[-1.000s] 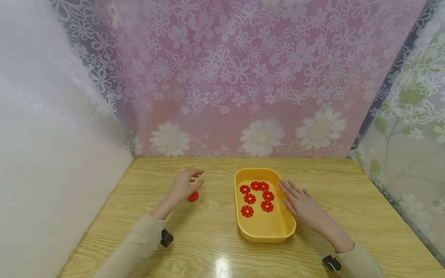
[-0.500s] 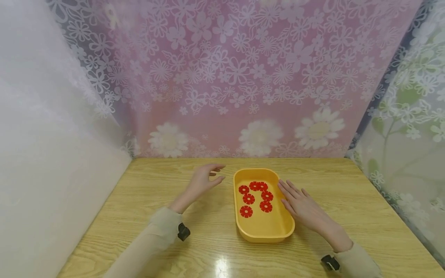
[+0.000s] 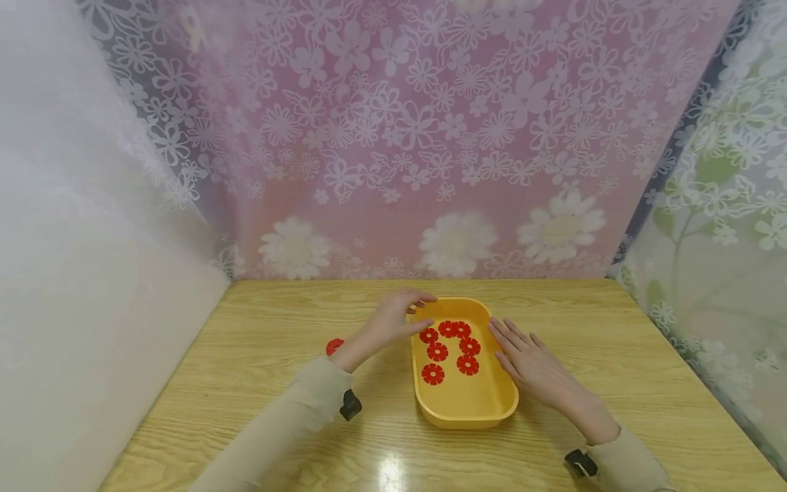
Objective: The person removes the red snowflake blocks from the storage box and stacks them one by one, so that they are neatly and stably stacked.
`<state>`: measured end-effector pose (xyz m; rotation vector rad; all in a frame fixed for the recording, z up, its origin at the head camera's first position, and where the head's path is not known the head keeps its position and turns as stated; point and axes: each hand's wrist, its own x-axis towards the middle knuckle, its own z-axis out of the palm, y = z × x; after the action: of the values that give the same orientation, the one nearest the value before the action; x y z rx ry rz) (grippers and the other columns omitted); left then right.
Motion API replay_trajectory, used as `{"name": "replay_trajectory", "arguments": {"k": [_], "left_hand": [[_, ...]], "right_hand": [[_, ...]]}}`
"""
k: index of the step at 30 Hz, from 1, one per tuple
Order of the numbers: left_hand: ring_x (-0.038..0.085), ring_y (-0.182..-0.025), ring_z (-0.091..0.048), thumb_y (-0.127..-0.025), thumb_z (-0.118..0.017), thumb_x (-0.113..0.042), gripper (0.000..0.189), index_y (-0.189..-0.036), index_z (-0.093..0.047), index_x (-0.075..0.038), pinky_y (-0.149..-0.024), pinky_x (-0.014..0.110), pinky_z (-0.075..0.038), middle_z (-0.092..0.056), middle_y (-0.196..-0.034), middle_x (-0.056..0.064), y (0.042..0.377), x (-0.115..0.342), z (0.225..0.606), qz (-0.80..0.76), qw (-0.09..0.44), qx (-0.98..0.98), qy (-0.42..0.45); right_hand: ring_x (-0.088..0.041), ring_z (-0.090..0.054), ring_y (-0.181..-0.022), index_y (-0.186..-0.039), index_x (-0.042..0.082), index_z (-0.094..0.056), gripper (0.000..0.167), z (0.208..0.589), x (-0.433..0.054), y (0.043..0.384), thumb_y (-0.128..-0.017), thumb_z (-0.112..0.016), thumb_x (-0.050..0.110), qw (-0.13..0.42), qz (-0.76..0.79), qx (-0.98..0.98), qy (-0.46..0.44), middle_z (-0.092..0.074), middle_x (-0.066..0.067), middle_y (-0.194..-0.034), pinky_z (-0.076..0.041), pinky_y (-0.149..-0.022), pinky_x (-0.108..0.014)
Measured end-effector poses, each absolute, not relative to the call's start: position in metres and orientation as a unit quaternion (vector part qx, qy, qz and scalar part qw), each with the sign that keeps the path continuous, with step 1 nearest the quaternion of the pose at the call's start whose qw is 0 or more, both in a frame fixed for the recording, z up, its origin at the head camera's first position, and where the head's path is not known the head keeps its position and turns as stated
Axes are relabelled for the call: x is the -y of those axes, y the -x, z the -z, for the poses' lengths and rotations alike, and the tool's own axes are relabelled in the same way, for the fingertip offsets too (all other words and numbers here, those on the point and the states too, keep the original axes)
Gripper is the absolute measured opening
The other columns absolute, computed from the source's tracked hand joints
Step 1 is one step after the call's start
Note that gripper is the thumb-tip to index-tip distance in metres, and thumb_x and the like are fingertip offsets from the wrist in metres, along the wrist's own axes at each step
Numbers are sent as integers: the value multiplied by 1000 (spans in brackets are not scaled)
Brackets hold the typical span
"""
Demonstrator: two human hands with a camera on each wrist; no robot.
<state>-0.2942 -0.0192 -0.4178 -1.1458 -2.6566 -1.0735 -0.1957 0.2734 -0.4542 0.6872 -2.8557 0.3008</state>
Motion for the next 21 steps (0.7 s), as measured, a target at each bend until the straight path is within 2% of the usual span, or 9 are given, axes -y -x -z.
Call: {"name": "replay_trajectory", "arguments": {"k": [8,11,15,21], "left_hand": [[24,-112,-65,-92,-77,-22,48,-134,-62,-6,-93,27,-54,-65,-129,10,289,-2,425,255,-5,874,414],[22,-110,-65,-90,-79,-23,49,-133,-63,-6,-90,22,-53,-66,-129,8,286,-8,427,218,-32,878,424],[22,-108,-66,-87,-82,-22,46,-128,-66,-7,-87,19,-52,-69,-124,8,283,-14,429,186,-68,878,436],[18,-104,-66,-85,-83,-18,39,-121,-70,-8,-86,15,-50,-70,-117,5,283,-21,431,143,-92,874,456]], "right_hand": [[-41,-33,-147,-154,-2,-38,55,452,-272,195,-105,-54,19,92,-105,963,-232,-36,-19,-160,-32,-110,-71],[-41,-33,-147,-154,-2,-38,55,452,-271,195,-105,-53,19,93,-105,963,-231,-36,-19,-160,-32,-109,-70],[-41,-33,-147,-154,-3,-39,55,452,-271,194,-105,-54,18,94,-102,963,-231,-36,-19,-160,-32,-110,-70],[-41,-32,-147,-154,-3,-38,55,452,-271,193,-105,-53,19,92,-104,963,-229,-36,-19,-160,-31,-110,-70]]}}
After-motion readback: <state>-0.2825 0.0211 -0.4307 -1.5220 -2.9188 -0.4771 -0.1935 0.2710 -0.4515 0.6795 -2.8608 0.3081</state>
